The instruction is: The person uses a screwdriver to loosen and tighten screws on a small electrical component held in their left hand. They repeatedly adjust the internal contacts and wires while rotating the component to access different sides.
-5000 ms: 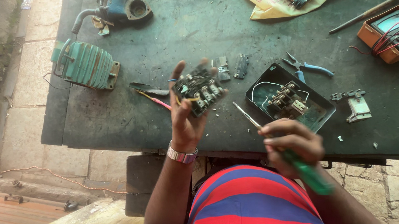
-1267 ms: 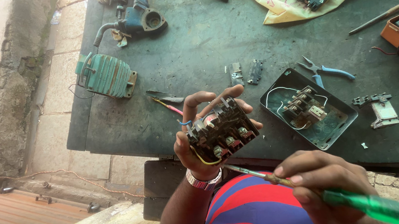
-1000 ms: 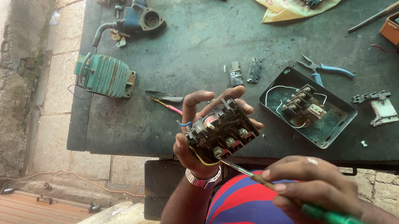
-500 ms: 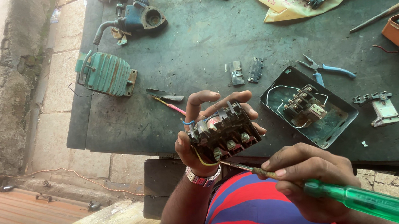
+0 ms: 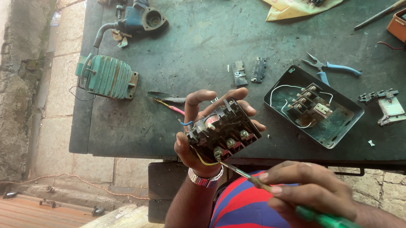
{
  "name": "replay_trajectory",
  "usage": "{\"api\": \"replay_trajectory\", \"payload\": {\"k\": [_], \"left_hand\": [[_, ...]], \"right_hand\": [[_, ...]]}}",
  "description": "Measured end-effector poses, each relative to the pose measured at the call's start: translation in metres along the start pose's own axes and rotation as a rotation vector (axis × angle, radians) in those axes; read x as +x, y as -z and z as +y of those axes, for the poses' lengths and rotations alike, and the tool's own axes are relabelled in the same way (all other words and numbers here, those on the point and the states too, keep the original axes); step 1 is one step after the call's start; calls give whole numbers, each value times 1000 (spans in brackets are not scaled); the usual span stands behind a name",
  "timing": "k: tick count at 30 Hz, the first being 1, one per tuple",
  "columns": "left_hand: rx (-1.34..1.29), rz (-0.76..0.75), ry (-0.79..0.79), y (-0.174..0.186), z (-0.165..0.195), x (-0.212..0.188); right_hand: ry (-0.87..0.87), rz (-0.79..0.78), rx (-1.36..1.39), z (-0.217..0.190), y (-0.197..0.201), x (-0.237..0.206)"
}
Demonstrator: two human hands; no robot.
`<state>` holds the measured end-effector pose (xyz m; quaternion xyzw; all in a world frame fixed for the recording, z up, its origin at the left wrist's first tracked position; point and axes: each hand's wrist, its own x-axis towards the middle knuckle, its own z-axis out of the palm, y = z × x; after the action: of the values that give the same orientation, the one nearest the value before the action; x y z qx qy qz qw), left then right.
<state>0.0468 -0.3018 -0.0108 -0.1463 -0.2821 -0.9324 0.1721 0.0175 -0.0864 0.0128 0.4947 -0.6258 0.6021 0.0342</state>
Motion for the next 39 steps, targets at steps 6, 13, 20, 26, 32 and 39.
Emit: {"api": "replay_trajectory", "payload": {"k": [6,13,20,26,32,39], "left_hand": [[42,15,-13,-1,-1,-2],[109,11,-8,0,1,-2],[117,-17,27,4,5,2],[349,-18,-66,0,6,7],[718,83,-178,-10,11,5],[760,121,-200,-10,9,7]], "right_hand": [[-13,22,-51,-6,-5,2],[76,-67,-57,-6,1,15],[44,-19,139,-6,4,21],[238,-60,-36,-6,10,23],[313,-31,-79,2,1,18],[365,8,-90,10,-9,11]]}}
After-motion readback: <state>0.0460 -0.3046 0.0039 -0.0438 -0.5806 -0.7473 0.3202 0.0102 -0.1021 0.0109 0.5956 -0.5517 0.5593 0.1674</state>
